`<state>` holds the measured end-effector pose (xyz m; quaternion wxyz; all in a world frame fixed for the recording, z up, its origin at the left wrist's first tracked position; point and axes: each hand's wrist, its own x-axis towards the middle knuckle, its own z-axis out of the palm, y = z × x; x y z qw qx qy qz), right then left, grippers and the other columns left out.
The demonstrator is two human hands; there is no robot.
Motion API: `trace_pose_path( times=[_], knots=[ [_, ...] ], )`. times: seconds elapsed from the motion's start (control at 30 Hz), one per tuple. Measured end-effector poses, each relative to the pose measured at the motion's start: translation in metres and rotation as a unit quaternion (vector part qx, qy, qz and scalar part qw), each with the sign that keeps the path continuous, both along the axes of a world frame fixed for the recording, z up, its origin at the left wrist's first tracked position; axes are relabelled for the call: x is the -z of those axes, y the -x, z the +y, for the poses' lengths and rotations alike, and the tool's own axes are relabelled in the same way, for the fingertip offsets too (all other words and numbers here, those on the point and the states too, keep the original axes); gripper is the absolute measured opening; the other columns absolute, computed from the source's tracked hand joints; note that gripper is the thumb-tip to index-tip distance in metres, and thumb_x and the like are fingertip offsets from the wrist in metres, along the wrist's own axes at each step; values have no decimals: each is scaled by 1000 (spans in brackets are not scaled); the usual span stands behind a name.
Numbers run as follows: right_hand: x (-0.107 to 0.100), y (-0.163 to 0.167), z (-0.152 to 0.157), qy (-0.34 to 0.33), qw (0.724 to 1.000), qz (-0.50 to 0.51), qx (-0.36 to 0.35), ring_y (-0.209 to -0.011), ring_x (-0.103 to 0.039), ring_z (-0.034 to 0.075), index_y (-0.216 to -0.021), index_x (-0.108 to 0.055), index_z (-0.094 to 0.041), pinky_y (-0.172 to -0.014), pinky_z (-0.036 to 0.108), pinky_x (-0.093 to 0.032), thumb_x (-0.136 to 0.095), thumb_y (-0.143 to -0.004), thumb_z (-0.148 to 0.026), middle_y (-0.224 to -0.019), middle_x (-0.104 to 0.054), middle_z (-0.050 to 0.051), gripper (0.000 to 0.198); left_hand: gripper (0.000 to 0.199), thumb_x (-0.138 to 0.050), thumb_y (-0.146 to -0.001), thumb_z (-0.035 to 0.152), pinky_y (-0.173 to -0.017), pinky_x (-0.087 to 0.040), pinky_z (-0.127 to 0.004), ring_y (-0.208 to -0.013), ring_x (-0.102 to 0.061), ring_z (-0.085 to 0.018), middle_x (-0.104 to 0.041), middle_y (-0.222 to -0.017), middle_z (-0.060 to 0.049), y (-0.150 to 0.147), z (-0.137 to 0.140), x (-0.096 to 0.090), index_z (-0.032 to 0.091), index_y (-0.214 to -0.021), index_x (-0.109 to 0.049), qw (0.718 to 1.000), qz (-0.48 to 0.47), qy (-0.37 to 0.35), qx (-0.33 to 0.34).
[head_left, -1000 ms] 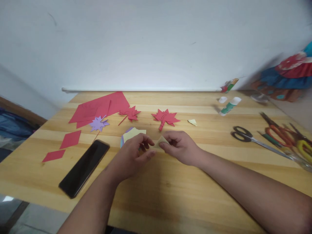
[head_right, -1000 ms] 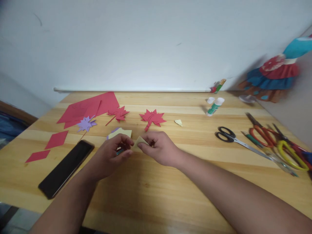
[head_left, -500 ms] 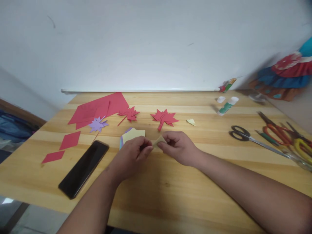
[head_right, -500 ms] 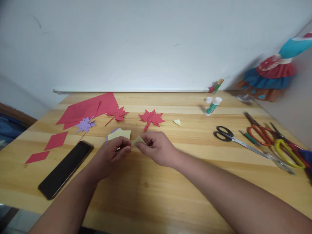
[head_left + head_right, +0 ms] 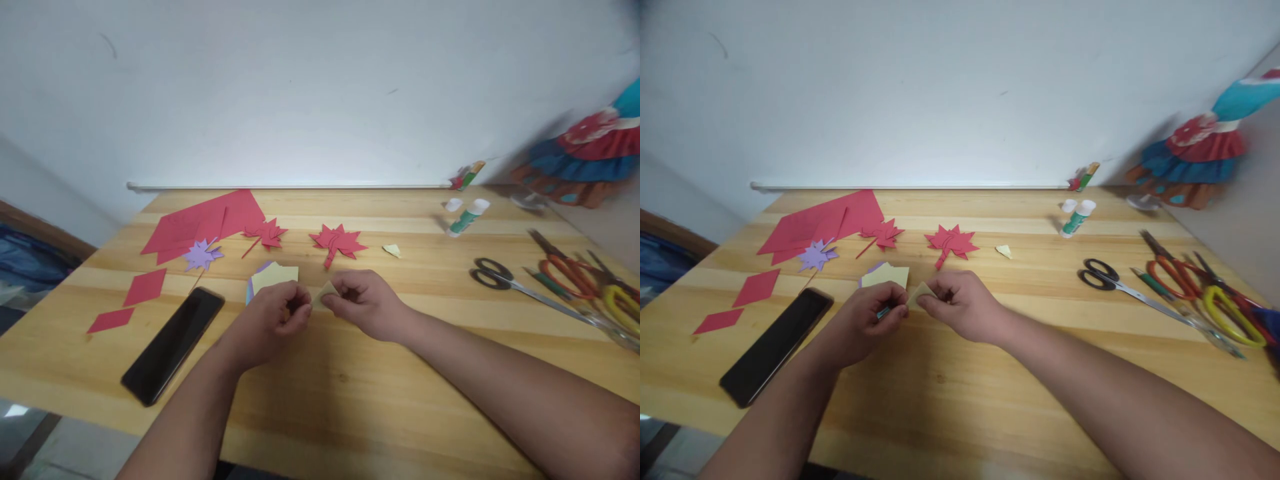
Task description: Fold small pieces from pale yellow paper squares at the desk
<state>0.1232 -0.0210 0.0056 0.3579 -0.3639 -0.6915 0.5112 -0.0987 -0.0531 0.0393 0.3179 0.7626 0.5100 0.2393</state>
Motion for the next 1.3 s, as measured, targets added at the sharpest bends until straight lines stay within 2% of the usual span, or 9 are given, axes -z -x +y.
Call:
trace_pose_path(
  times=[0.13, 0.23, 0.3, 0.4, 0.5, 0.8, 0.97, 1.13, 1.3],
  knots=[
    [-1, 2, 0, 31, 999, 16, 3, -55, -38, 10, -75, -63, -19, -50, 24, -30, -70, -89, -40, -63, -48, -4, 26, 12, -56, -91, 25, -61, -39, -26, -66, -53, -13, -63, -73, 2, 6, 0, -3, 20, -82, -61, 1000, 0, 0, 1],
    [-4, 3, 0, 68, 997, 37, 14, -53, -38, 10, -75, -60, -20, -48, 25, -29, -69, -88, -43, -62, -49, -5, 27, 15, -52, -93, 25, -64, -41, -28, -69, -55, -14, -63, -75, 1, 7, -2, -2, 20, -81, -60, 998, -32, -27, -49],
    [-5, 3, 0, 78, 996, 31, 6, -53, -39, 10, -76, -59, -20, -49, 25, -29, -68, -88, -43, -61, -49, -5, 27, 15, -52, -94, 27, -65, -43, -28, -70, -55, -14, -63, -77, 0, 1, -4, 2, 20, -83, -60, 992, -92, -30, -80],
    [-5, 4, -2, 45, 999, -5, -11, -55, -38, 10, -70, -57, -20, -50, 25, -28, -70, -87, -41, -61, -45, -5, 30, 15, -59, -92, 32, -73, -50, -29, -80, -63, -17, -69, -89, -3, -13, -7, 10, 19, -97, -65, 981, -182, 22, -65],
    [-3, 4, -3, 7, 999, -29, -31, -57, -36, 9, -66, -55, -20, -51, 24, -27, -71, -87, -37, -62, -41, -6, 31, 15, -67, -89, 33, -73, -51, -28, -80, -65, -17, -70, -88, -2, -23, -8, 18, 19, -95, -65, 974, -201, 44, -91],
    [-4, 4, -5, -10, 998, -51, -41, -55, -36, 9, -67, -57, -20, -49, 23, -28, -69, -89, -31, -61, -44, -6, 27, 6, -65, -88, 25, -71, -53, -27, -78, -65, -15, -68, -84, -2, -23, -5, 18, 19, -85, -67, 966, -242, -10, -95],
    [-5, 3, -5, -40, 996, -59, -44, -54, -38, 9, -67, -61, -19, -49, 23, -30, -67, -92, -37, -60, -46, -5, 32, 7, -68, -85, 25, -66, -52, -25, -72, -64, -14, -68, -79, -1, -25, -5, 17, 19, -81, -68, 967, -225, -9, -119],
    [-5, -1, -3, -94, 995, -31, -2, -58, -51, 11, -84, -75, -19, -54, 23, -39, -64, -95, -34, -68, -63, -1, 22, 12, -69, -86, 30, -65, -51, -25, -69, -63, -14, -70, -77, -1, -24, -4, 17, 19, -80, -69, 974, -186, -5, -134],
    [-7, 0, -3, -108, 993, -23, 37, -57, -55, 12, -78, -75, -19, -53, 23, -42, -67, -90, -32, -63, -66, 0, 19, 18, -64, -89, 35, -66, -51, -27, -74, -66, -16, -73, -82, -4, -24, -7, 13, 18, -88, -71, 973, -192, 14, -125]
  ],
)
